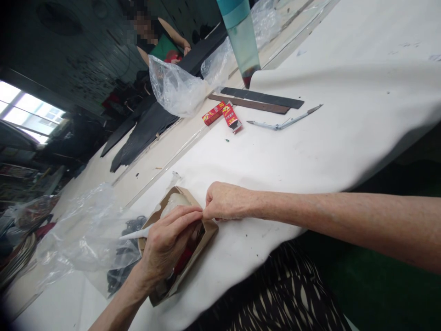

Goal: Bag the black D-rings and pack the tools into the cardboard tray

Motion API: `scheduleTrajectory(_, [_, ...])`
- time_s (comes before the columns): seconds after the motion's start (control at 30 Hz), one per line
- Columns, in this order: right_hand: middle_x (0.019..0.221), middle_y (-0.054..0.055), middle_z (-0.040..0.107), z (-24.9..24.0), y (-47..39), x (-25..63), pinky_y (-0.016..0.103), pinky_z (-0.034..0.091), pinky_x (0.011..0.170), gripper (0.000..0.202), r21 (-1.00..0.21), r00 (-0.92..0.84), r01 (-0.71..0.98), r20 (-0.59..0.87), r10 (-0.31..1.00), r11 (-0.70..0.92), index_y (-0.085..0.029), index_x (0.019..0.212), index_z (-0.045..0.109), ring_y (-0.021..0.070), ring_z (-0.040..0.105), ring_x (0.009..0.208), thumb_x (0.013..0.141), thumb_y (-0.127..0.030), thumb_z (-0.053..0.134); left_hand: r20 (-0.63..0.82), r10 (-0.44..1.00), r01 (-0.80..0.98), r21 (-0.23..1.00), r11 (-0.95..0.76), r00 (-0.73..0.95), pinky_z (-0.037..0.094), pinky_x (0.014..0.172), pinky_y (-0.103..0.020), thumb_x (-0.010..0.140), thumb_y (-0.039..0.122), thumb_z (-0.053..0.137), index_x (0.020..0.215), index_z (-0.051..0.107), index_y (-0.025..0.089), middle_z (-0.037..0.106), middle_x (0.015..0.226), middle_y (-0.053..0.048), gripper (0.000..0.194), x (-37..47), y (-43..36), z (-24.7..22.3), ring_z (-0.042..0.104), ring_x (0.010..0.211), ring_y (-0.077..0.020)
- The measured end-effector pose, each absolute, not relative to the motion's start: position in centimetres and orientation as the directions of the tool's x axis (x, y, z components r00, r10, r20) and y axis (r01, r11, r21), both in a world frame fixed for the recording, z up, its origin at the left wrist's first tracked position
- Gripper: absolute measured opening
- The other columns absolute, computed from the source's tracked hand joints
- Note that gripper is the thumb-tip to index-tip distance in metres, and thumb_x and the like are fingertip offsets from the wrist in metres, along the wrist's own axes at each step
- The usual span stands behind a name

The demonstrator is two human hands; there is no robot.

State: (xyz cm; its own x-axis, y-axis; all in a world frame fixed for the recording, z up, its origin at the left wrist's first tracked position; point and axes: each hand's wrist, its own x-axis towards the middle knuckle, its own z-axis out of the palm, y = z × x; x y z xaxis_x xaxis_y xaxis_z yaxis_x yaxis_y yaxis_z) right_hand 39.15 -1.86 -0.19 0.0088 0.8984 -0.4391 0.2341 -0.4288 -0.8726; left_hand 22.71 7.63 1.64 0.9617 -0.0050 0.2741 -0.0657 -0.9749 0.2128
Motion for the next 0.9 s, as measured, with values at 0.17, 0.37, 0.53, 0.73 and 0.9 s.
scheduleTrajectory(0.17, [0.051,-0.002,0.052,-0.4,-1.6,39.1,0.022,0.028,0.039,0.011,-0.860,0.014,0.308,-0.423,0.906,-0.406,-0.018,0.063,0.064,0.0099,0.043,0.045,0.057,-0.020,0.055,0.272,-0.003,-0.065,0.219,-0.974,0.962,0.054,0.072,-0.025,0.086,0.007,0.051,0.094,0.061,0.016,0.069,0.092,-0.007,0.016,22.7,7.6,1.6,0.064,0.082,-0.0146])
scheduleTrajectory(0.37, [0.051,-0.003,0.051,-0.2,-2.0,39.5,0.021,0.026,0.039,0.013,-0.880,0.006,0.274,-0.402,0.915,-0.389,-0.018,0.066,0.064,0.0089,0.041,0.045,0.059,-0.019,0.054,0.188,0.042,-0.013,0.283,-0.959,0.981,0.053,0.074,-0.027,0.087,0.006,0.046,0.102,0.059,0.015,0.067,0.095,-0.008,0.021,22.7,7.4,2.1,0.064,0.085,-0.0157])
scheduleTrajectory(0.53, [0.047,-0.006,0.042,-0.2,-3.3,39.9,0.019,0.023,0.039,0.010,-0.933,0.021,0.105,-0.344,0.939,-0.344,-0.016,0.065,0.058,0.0063,0.034,0.043,0.063,-0.017,0.049,0.176,0.171,0.097,0.365,-0.926,0.969,0.052,0.075,-0.026,0.087,0.010,0.047,0.103,0.059,0.017,0.066,0.099,-0.007,0.021,23.1,6.7,2.7,0.064,0.084,-0.0146])
scheduleTrajectory(0.73, [0.053,-0.005,0.045,-0.4,-5.3,39.0,0.019,0.025,0.042,0.010,-0.953,0.141,-0.043,-0.302,0.943,-0.299,-0.015,0.071,0.059,0.0062,0.035,0.046,0.067,-0.020,0.051,0.241,0.335,0.188,0.482,-0.856,0.911,0.048,0.068,-0.024,0.086,0.015,0.051,0.085,0.064,0.016,0.062,0.087,-0.006,0.013,23.7,4.7,3.6,0.058,0.077,-0.0134])
scheduleTrajectory(0.9, [0.059,-0.004,0.051,0.5,-6.5,38.2,0.019,0.031,0.049,0.012,-0.981,0.218,0.044,-0.176,0.960,-0.190,-0.015,0.068,0.060,0.0072,0.040,0.055,0.071,-0.021,0.050,0.048,0.465,0.333,0.634,-0.698,0.884,0.041,0.059,-0.023,0.087,0.022,0.051,0.072,0.065,0.016,0.058,0.069,-0.001,0.022,24.2,3.2,4.7,0.052,0.063,-0.0116])
